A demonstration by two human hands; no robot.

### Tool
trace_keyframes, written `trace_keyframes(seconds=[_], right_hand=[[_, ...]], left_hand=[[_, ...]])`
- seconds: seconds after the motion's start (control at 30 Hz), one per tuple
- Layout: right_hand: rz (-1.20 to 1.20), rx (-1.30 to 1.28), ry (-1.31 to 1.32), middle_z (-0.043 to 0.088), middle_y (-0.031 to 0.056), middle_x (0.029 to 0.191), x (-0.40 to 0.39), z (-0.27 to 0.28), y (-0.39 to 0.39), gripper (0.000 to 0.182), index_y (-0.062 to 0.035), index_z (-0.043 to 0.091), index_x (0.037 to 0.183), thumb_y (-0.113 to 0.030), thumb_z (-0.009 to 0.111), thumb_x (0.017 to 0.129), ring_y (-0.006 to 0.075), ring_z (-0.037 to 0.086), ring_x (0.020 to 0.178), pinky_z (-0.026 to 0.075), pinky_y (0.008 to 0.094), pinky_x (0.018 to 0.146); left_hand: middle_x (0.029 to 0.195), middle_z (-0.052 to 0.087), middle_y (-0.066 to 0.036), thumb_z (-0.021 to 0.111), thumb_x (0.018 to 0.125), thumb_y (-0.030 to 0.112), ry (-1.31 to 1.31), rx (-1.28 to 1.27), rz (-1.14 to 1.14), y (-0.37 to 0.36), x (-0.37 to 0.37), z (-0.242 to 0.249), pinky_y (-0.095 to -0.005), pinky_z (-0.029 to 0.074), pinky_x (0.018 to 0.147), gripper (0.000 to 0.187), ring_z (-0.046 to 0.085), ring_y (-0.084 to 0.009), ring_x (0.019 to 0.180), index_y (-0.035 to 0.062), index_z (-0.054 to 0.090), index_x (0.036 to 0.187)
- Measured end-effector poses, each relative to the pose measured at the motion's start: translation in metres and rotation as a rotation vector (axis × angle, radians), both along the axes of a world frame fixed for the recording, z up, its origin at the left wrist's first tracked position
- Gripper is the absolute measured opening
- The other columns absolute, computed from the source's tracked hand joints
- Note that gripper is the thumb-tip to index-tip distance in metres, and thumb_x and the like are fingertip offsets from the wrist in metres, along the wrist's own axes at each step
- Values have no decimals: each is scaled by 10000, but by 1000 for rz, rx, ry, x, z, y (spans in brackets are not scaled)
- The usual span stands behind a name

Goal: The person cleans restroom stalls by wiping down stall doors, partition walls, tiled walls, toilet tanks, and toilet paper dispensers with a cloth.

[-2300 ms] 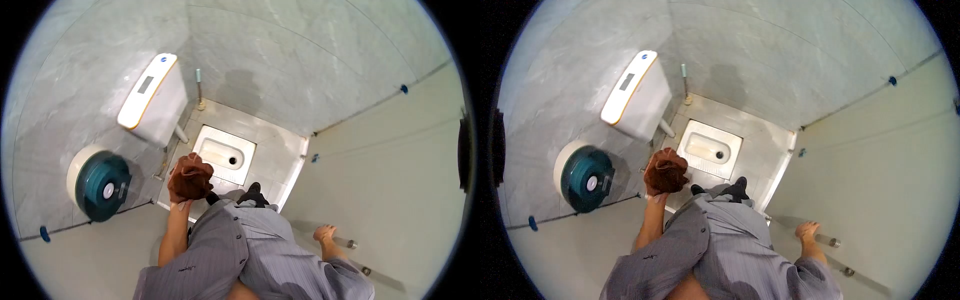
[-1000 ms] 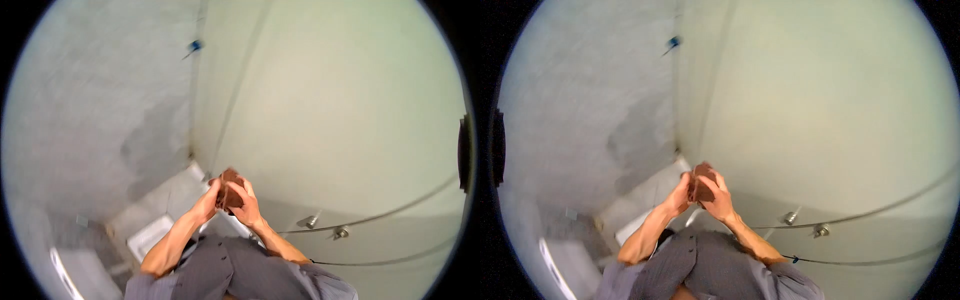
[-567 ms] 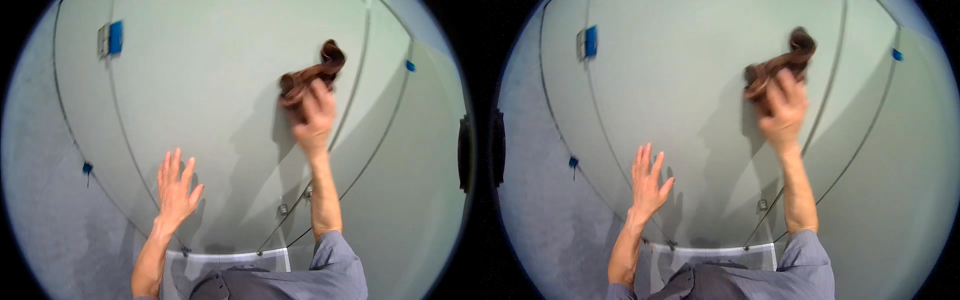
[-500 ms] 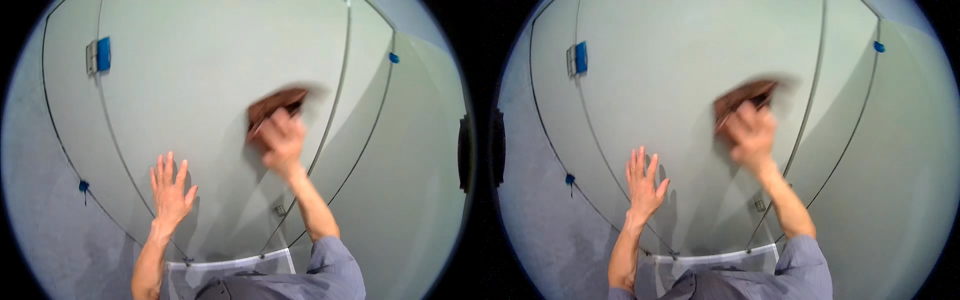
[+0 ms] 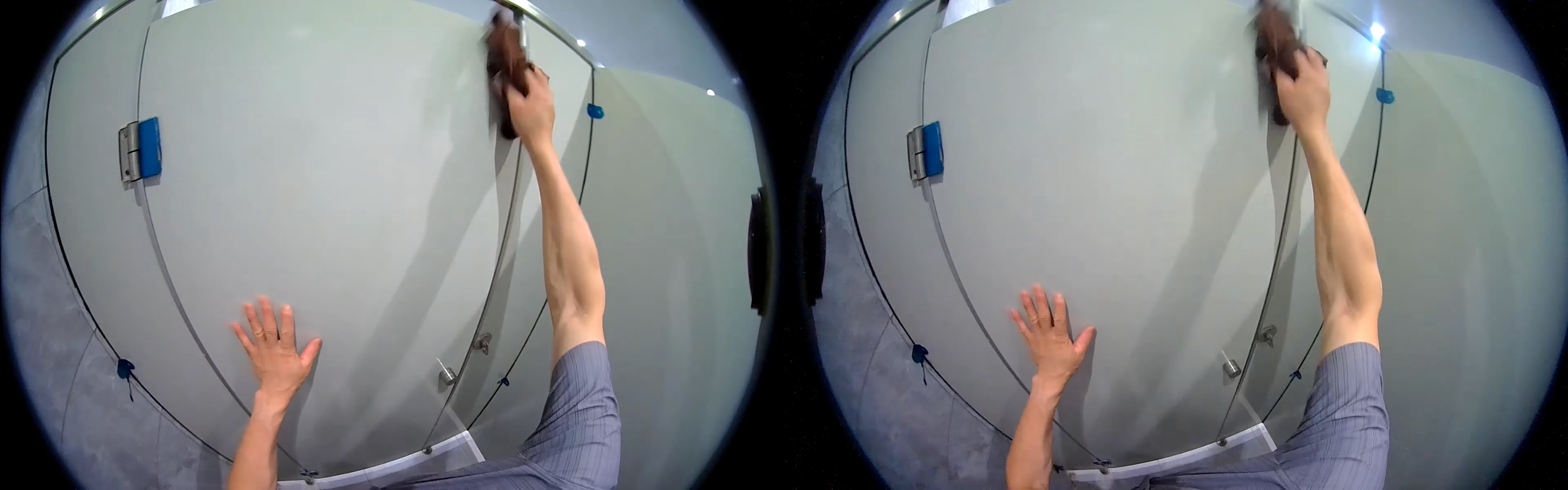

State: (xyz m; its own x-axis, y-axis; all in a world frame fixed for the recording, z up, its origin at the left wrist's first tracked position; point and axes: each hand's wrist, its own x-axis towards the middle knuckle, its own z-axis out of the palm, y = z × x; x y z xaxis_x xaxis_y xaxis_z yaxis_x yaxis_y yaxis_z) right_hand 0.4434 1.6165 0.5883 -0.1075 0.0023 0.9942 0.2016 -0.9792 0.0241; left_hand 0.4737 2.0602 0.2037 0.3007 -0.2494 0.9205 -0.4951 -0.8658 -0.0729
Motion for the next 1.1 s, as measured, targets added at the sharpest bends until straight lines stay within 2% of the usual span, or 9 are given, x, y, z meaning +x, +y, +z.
trace_keyframes(seconds=[0.1, 0.23, 0.33, 0.4, 0.6, 0.7, 0.8, 0.93, 1.1], right_hand=[[-42, -319, -395, 691, 87, 1210, 39, 23, 85, 300, -107, 764, 1069, -267, 767, 815, 324, 631, 1097, 508, 437, 957], [279, -724, -123, 639, 38, 1231, 36, -71, 238, 371, -167, 742, 926, -250, 823, 573, 333, 587, 1165, 463, 497, 1010], [151, -1147, -52, 608, 43, 1189, 29, -165, 288, 247, -148, 748, 939, -307, 676, 765, 342, 530, 1249, 415, 540, 1077], [390, -1362, 4, 605, 47, 1191, 25, -181, 272, 204, -137, 736, 944, -240, 662, 785, 320, 525, 1291, 431, 553, 1088], [315, -853, -262, 720, 65, 1014, 30, 32, 269, 226, -155, 764, 907, -67, 704, 707, 295, 667, 1038, 534, 437, 898], [186, -518, -99, 660, 98, 1285, 56, 71, 306, 402, -135, 734, 1187, -369, 710, 861, 311, 542, 1262, 416, 459, 1080], [308, -701, -370, 715, 66, 1061, 54, -8, 339, 238, -147, 764, 947, -97, 731, 717, 296, 665, 982, 530, 422, 867], [529, -1020, 169, 640, 100, 1223, 47, -259, 339, 341, -71, 698, 1151, -262, 659, 871, 369, 520, 1294, 360, 584, 1140], [532, -1753, 435, 643, 47, 1225, 36, -399, 345, 269, -96, 804, 814, -305, 637, 779, 331, 493, 1295, 300, 564, 1188]], left_hand=[[1734, 46, -145, 832, 786, 440, 8, -44, -9, -7, 3, -5, -686, -20, 1222, 1168, 0, -400, 1594, 220, 100, 1669], [1724, 86, -173, 827, 784, 440, -2, -73, -4, -9, -4, -7, -698, -1, 1214, 1104, 12, -422, 1588, 195, 188, 1650], [1706, 144, -201, 822, 782, 444, 97, -57, 77, -8, -19, 7, -694, 38, 1216, 967, 35, -435, 1583, 135, 363, 1575], [1689, 189, -213, 793, 813, 456, 927, -21, 180, -9, -40, 28, -696, 107, 1209, 866, 93, -432, 1574, 129, 435, 1531], [1710, 147, -192, 751, 891, 412, 208, -3, 73, -2, -19, -18, -671, 90, 1224, 782, 53, -405, 1589, 154, 435, 1559], [1710, 155, -177, 735, 908, 386, 205, -12, 56, 1, -21, -16, -669, 92, 1226, 750, 53, -401, 1588, 164, 433, 1558], [1694, 202, -174, 739, 902, 320, 282, 8, 21, 11, -43, -21, -660, 158, 1220, 733, 141, -416, 1568, 151, 437, 1549], [1466, 540, -160, 734, 870, 199, 317, -170, -99, 27, -81, -82, -548, 399, 1105, 497, 481, -371, 1377, 90, 623, 1342], [864, 717, -82, 690, 866, 121, 567, -121, -201, 32, -145, -165, -400, 540, 830, 79, 691, -272, 877, 64, 732, 901]])
